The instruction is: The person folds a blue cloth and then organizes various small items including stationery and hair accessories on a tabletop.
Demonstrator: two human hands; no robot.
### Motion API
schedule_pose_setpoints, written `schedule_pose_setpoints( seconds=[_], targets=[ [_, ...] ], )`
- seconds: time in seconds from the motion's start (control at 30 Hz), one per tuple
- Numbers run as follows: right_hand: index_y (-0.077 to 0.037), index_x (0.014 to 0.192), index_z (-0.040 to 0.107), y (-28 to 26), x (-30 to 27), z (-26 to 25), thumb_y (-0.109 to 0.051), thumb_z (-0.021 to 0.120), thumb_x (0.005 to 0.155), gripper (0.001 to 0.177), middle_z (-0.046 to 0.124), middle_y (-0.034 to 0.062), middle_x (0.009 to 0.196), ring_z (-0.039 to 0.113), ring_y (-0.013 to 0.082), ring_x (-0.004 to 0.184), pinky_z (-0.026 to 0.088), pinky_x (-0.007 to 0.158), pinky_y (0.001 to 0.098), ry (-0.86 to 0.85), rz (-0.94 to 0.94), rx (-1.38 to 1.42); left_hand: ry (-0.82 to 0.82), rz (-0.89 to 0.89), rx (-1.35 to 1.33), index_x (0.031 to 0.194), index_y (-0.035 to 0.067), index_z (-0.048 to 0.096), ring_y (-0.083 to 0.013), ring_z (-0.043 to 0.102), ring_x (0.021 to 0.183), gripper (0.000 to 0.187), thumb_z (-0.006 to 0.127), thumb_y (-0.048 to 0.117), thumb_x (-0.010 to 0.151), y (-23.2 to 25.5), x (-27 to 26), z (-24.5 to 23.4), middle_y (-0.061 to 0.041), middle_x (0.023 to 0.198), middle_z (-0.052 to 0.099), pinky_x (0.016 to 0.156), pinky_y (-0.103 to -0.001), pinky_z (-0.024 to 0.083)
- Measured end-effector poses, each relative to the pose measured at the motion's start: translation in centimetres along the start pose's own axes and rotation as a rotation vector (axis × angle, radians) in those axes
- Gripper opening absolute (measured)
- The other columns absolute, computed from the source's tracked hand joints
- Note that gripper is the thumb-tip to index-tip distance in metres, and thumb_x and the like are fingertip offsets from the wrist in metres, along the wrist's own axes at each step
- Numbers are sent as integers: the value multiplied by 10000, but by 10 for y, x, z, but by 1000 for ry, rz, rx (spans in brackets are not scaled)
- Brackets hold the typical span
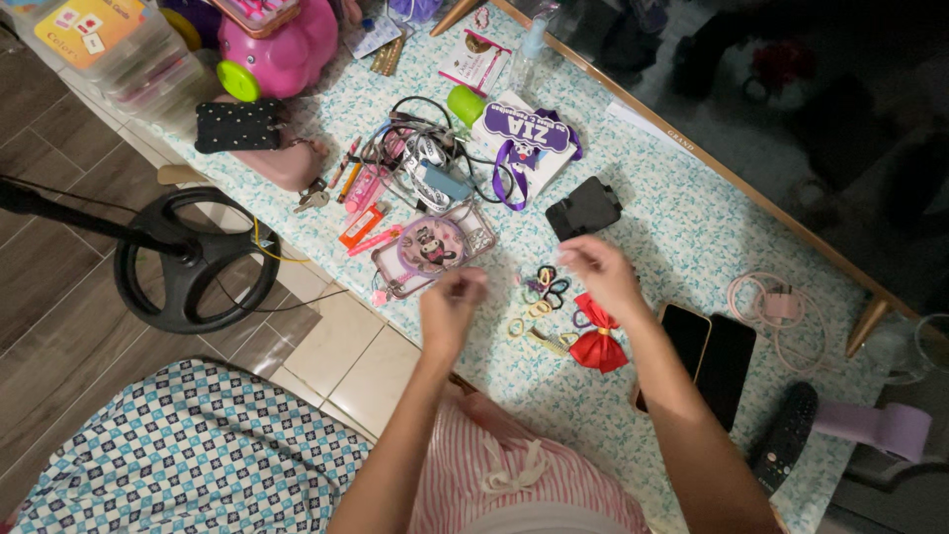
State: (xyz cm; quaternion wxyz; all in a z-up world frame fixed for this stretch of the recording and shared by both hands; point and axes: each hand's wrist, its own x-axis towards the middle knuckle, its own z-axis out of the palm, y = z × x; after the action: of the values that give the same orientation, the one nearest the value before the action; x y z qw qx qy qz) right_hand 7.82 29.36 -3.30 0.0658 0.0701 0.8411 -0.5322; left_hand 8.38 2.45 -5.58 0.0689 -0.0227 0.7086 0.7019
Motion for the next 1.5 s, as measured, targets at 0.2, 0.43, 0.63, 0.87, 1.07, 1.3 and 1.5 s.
schedule_pose_setpoints(
  seconds=[0.2, 0.43, 0.63, 0.87, 1.07, 1.3, 1.5],
  targets=[
    [-117, 1129, 733, 20, -3, 4, -85, 703, 923, 211, 746, 46, 1036, 677, 142, 863, 562, 789, 295, 10, 9, -221, 134, -72, 409, 1098, 117, 764, -199, 733, 718, 166, 722, 197, 958, 29, -9, -22, -104, 866, 777, 676, -310, 540],
    [-48, 890, 701, 39, 5, 18, -30, 793, 760, 160, 689, 108, 944, 640, 216, 934, 518, 813, 327, 115, -496, -432, 141, 186, 407, 1072, 46, 707, -210, 681, 731, 142, 697, 133, 960, 35, -12, -2, -119, 952, 689, 654, -327, 552],
    [-89, 1029, 776, 40, -8, -1, -109, 796, 859, 172, 774, 19, 909, 651, 118, 771, 525, 734, 263, 64, -14, -178, 35, 195, 291, 1062, 57, 732, -182, 675, 696, 140, 694, 109, 937, 31, -11, 18, -86, 951, 737, 651, -304, 555],
    [-60, 1106, 718, -4, -24, -2, -90, 764, 872, 240, 779, 12, 1005, 701, 77, 896, 528, 777, 244, -64, -23, 113, -191, 136, 151, 1114, 34, 731, -154, 729, 732, 237, 755, 134, 900, 41, -11, 53, -120, 900, 769, 662, -296, 577],
    [-45, 1121, 723, 4, -15, -9, -105, 740, 938, 193, 763, 11, 996, 705, 102, 919, 555, 827, 244, 36, -21, 185, -26, 96, 260, 1057, 55, 778, -172, 770, 753, 187, 722, 162, 914, 31, 0, 23, -92, 869, 789, 695, -301, 582],
    [-17, 996, 734, 21, -31, 5, -62, 777, 851, 158, 687, 47, 952, 659, 143, 803, 542, 746, 273, 43, -91, -284, 149, 184, 570, 1063, 52, 752, -279, 700, 695, 235, 769, 123, 839, 47, -5, -13, -137, 985, 727, 633, -369, 537],
    [-47, 958, 745, 20, -34, -7, -87, 783, 869, 104, 736, 17, 907, 667, 105, 787, 528, 713, 253, 119, -116, -146, -44, 172, 301, 1106, 54, 746, -177, 700, 729, 213, 697, 84, 901, 45, -6, 12, -79, 953, 741, 667, -295, 584]
  ],
)
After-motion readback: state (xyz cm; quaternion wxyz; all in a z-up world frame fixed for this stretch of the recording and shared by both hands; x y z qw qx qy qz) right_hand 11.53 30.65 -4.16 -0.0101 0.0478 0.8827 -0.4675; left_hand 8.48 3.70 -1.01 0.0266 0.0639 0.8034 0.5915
